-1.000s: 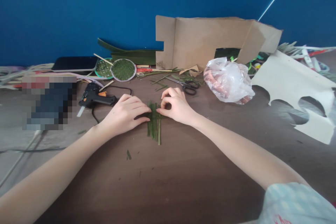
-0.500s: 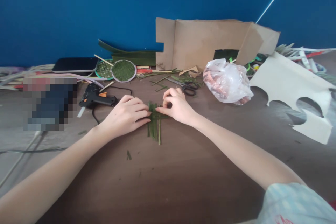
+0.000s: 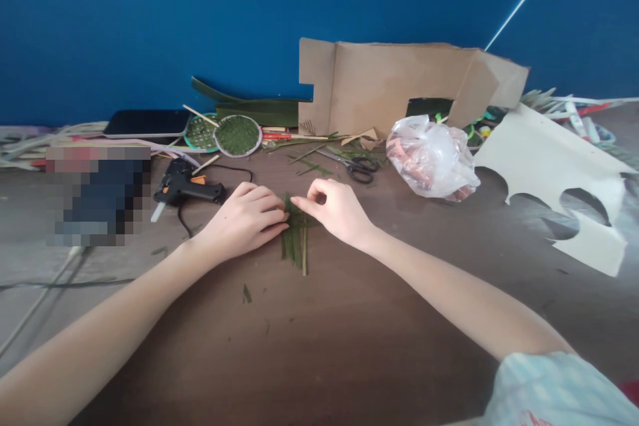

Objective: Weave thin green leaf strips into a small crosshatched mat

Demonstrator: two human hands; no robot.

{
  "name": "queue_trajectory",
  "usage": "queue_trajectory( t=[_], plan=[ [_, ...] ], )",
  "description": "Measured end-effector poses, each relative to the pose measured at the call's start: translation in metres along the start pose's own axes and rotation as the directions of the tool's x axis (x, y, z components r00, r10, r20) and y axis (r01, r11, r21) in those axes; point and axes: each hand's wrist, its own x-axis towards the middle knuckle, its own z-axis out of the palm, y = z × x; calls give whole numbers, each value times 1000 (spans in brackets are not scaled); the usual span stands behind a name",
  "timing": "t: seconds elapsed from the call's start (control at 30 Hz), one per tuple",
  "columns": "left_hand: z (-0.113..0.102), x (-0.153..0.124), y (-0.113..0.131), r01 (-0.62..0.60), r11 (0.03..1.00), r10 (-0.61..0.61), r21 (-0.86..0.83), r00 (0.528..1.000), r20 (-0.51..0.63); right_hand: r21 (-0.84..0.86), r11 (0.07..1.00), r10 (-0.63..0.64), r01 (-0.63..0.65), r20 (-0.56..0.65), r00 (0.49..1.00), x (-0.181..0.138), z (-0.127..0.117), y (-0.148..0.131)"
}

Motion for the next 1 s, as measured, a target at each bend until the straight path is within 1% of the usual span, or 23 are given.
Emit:
queue_trajectory(
  t=[0.1, 0.17, 0.27, 0.33, 0.4, 0.47, 0.57, 0.67, 0.83, 1.0],
  plan=[
    [1, -1, -1, 13, 1000, -14, -24, 1000, -16, 181, 983, 25, -38, 75, 997, 0, 1, -1],
    [2, -1, -2, 21, 999, -23, -48, 999, -27, 281, 958, 25, -52, 99, 995, 0, 2, -1],
    [4, -2, -3, 29, 996, -32, -81, 999, -27, 365, 930, 6, -48, 114, 993, 1, 3, -2],
    [4, -2, -3, 38, 995, -40, -95, 999, -16, 388, 921, -28, -30, 144, 989, 1, 1, -3],
    [4, -1, -3, 49, 994, -50, -101, 999, -7, 376, 926, -65, -8, 181, 981, 1, -1, -4],
    [5, -1, -2, 56, 993, -57, -102, 998, -6, 322, 946, -96, 29, 193, 976, 1, -2, -3],
    [5, -1, -2, 61, 992, -64, -110, 998, -16, 214, 973, -124, 87, 167, 978, 1, -2, 0],
    [7, -2, -2, 67, 991, -72, -114, 997, -32, 144, 982, -142, 122, 137, 980, 2, 2, 5],
    [7, -3, -1, 94, 986, -102, -139, 994, -50, 113, 985, -144, 132, 104, 984, 2, 4, 10],
    [6, -1, 1, 117, 979, -130, -166, 989, -70, 99, 986, -140, 131, 95, 986, 1, 2, 9]
  ],
)
